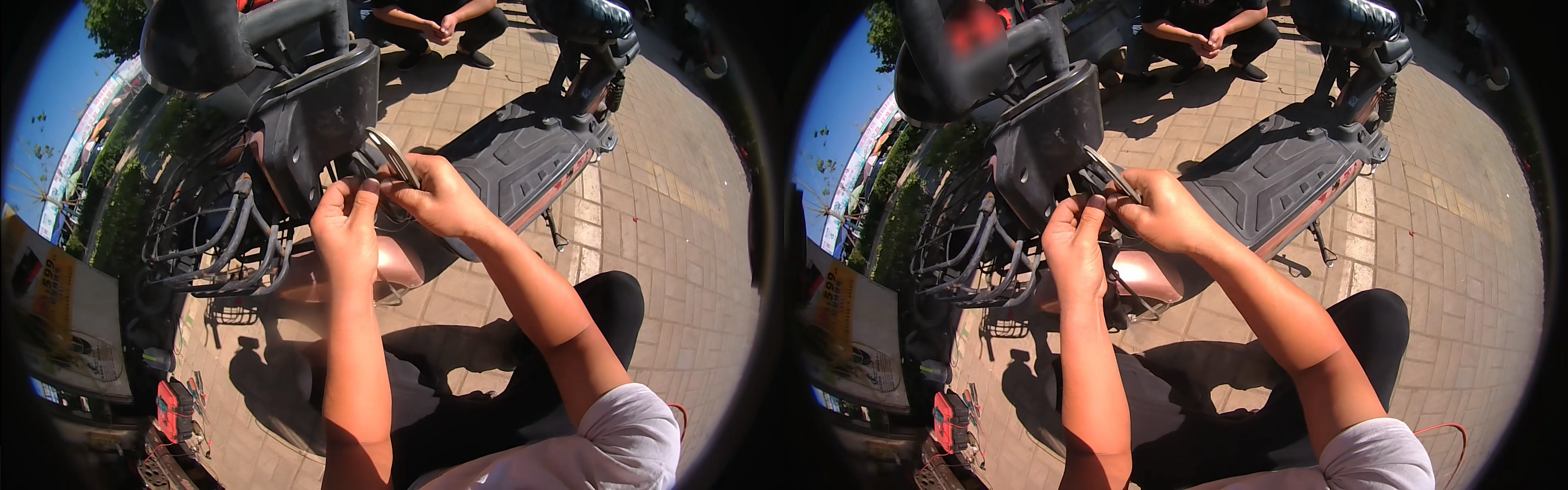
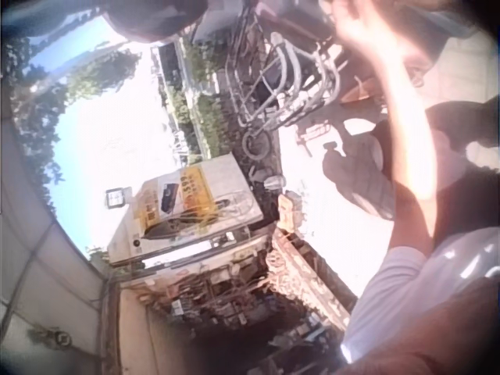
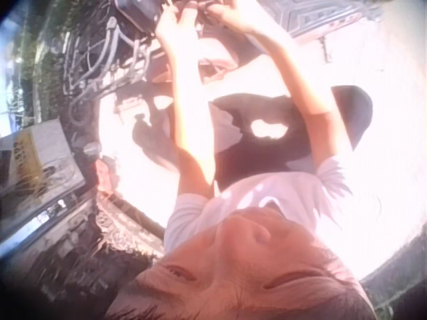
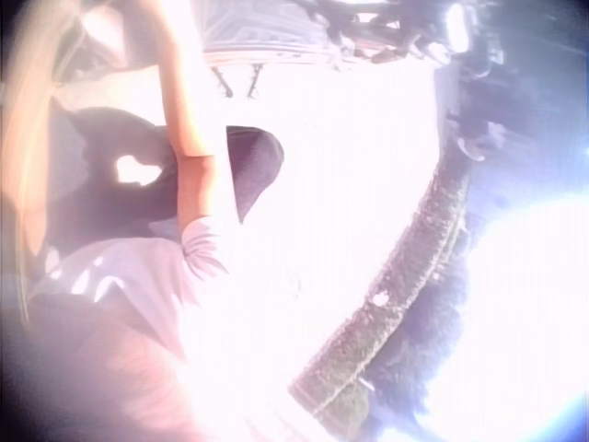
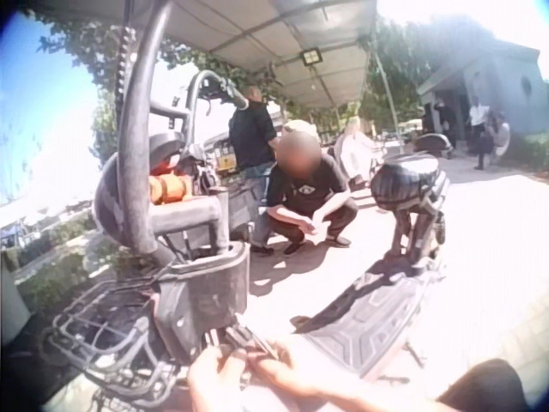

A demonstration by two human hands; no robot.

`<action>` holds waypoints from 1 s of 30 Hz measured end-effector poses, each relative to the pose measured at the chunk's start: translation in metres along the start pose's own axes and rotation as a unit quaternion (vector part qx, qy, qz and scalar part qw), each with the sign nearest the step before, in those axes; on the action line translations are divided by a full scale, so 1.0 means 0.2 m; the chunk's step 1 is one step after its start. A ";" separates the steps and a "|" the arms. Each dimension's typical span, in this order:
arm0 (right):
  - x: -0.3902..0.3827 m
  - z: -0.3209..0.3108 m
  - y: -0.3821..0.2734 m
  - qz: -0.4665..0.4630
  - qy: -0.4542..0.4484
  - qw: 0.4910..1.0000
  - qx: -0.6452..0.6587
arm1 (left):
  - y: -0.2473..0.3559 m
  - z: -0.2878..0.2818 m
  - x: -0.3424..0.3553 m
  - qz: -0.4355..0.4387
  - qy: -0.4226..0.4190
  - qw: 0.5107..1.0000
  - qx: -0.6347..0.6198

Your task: The person is repairing an electric scooter outdoors. They use pliers to strip and twist wires near the rear of the scooter, then move to the handlebar area to connect and secure additional wiring.

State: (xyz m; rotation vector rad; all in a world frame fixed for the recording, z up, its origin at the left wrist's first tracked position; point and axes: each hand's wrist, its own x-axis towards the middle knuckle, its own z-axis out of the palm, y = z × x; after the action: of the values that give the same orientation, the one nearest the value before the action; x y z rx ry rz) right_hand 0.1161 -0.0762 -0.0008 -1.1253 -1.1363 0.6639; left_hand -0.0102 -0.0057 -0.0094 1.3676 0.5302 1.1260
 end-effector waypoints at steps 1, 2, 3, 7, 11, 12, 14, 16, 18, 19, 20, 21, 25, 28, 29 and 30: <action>0.00 0.00 0.02 0.004 -0.002 1.000 -0.011 | 0.02 0.01 0.00 -0.008 0.000 1.000 0.024; 0.01 -0.01 0.05 0.008 -0.005 1.000 -0.022 | 0.04 0.01 0.00 -0.017 0.000 0.999 0.049; 0.01 0.00 0.07 0.013 -0.010 0.999 -0.033 | 0.04 -0.01 0.00 -0.012 -0.009 0.998 0.068; 0.02 -0.01 0.04 0.077 -0.019 0.994 0.069 | 0.01 -0.05 0.02 0.009 -0.015 0.993 0.120; 0.03 -0.02 0.05 0.085 -0.027 0.992 0.089 | 0.00 -0.02 0.01 0.019 -0.006 0.994 0.108; 0.02 -0.01 0.03 0.066 -0.013 0.996 0.053 | 0.01 -0.02 0.01 0.018 -0.009 0.996 0.089; 0.00 -0.02 0.03 0.023 -0.017 1.000 0.002 | 0.01 -0.02 0.00 0.016 -0.015 0.998 0.053; 0.00 -0.03 0.06 -0.001 -0.014 1.000 -0.008 | 0.02 -0.01 0.00 0.020 -0.023 0.998 0.046; 0.01 -0.07 0.03 0.042 -0.044 0.997 0.042 | 0.02 0.00 0.00 0.044 -0.022 0.998 0.036; 0.02 -0.08 0.01 0.072 -0.062 0.994 0.057 | 0.01 0.01 -0.01 0.066 -0.018 0.997 0.028; 0.02 -0.08 0.03 0.079 -0.073 0.990 0.089 | 0.01 0.02 -0.01 0.088 -0.013 0.996 0.021; 0.03 -0.08 0.05 0.084 -0.083 0.986 0.121 | 0.00 0.02 -0.02 0.121 0.001 0.990 0.075; 0.02 -0.07 0.09 0.054 -0.098 0.980 0.163 | -0.01 -0.01 -0.04 0.300 0.018 0.889 0.347; 0.01 -0.05 0.08 0.068 -0.089 0.973 0.201 | 0.04 -0.05 -0.03 0.369 -0.008 0.816 0.444; 0.00 -0.05 0.09 0.041 -0.086 0.977 0.192 | 0.06 -0.06 -0.04 0.372 -0.020 0.806 0.460; 0.00 -0.05 0.10 0.012 -0.080 0.980 0.183 | 0.08 -0.06 -0.03 0.376 -0.034 0.795 0.475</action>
State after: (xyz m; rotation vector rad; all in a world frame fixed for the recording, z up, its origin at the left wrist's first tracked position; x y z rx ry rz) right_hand 0.1275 -0.0718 -0.0200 -0.7830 -1.0813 0.9522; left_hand -0.0289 -0.0084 0.0018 2.6575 0.5277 1.4974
